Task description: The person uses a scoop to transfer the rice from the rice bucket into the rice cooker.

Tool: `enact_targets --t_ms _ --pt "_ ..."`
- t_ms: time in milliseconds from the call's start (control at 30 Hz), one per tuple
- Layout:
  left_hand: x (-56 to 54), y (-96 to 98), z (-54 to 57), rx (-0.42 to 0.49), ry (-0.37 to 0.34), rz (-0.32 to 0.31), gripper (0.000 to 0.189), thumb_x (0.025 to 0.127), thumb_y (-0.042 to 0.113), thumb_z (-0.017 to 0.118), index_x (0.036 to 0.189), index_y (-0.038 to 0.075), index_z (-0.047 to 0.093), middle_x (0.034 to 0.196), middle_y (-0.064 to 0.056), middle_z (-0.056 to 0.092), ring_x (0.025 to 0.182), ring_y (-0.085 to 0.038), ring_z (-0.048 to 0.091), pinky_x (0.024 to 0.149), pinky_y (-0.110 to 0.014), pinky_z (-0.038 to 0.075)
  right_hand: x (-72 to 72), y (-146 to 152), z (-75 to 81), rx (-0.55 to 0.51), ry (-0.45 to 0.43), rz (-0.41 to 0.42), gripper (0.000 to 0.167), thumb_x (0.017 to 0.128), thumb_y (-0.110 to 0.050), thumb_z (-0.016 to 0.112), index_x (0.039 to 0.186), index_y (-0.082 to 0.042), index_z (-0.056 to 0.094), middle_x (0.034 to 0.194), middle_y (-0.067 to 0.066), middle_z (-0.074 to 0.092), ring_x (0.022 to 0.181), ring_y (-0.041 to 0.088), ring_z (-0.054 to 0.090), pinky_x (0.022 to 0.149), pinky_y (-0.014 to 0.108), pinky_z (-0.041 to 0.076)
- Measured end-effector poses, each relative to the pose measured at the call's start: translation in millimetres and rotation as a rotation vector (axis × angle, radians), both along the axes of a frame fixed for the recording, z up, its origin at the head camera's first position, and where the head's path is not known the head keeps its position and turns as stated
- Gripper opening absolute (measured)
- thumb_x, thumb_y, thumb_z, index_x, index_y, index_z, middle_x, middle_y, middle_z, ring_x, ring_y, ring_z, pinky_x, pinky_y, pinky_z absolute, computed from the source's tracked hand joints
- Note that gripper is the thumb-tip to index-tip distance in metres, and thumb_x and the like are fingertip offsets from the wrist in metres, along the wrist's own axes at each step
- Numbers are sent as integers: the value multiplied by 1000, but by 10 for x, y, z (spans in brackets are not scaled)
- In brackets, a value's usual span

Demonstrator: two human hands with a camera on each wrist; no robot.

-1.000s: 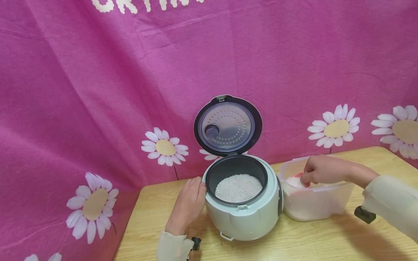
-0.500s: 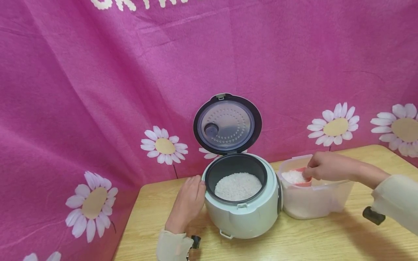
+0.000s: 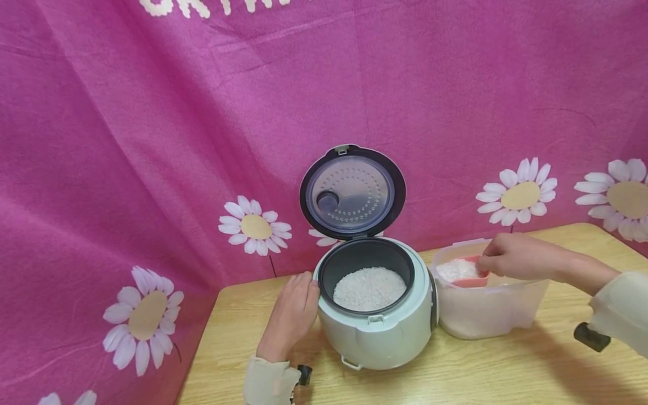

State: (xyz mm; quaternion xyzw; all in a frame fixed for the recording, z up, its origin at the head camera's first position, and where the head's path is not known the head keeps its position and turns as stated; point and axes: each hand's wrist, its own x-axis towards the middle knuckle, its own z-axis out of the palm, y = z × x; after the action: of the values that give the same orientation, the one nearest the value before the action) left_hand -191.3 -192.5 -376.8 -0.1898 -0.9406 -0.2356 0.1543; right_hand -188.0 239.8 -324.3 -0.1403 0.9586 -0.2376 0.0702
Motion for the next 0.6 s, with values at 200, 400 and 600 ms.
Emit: enact_targets --t_ms 200,400,600 --pt "-5 1 -2 7 -9 3 18 108 25 44 102 14 58 91 0 58 92 -14 51 87 -35 52 7 23 0 9 40 -7 21 95 -25 61 79 -19 75 62 -11 39 57 2 32 55 23 30" --pt "-5 6 -7 15 -30 3 19 108 26 44 107 14 59 97 0 62 96 -15 53 91 -37 54 33 64 -1 -13 35 -18 23 97 -25 59 83 -16 76 61 -10 37 56 2 29 56 23 31" --pt "4 6 -2 22 -39 4 19 108 26 44 108 14 59 97 0 62 96 -15 53 91 -37 54 58 132 17 -6 52 -39 24 100 -27 60 93 -13 78 65 -9 41 63 4 37 62 25 36"
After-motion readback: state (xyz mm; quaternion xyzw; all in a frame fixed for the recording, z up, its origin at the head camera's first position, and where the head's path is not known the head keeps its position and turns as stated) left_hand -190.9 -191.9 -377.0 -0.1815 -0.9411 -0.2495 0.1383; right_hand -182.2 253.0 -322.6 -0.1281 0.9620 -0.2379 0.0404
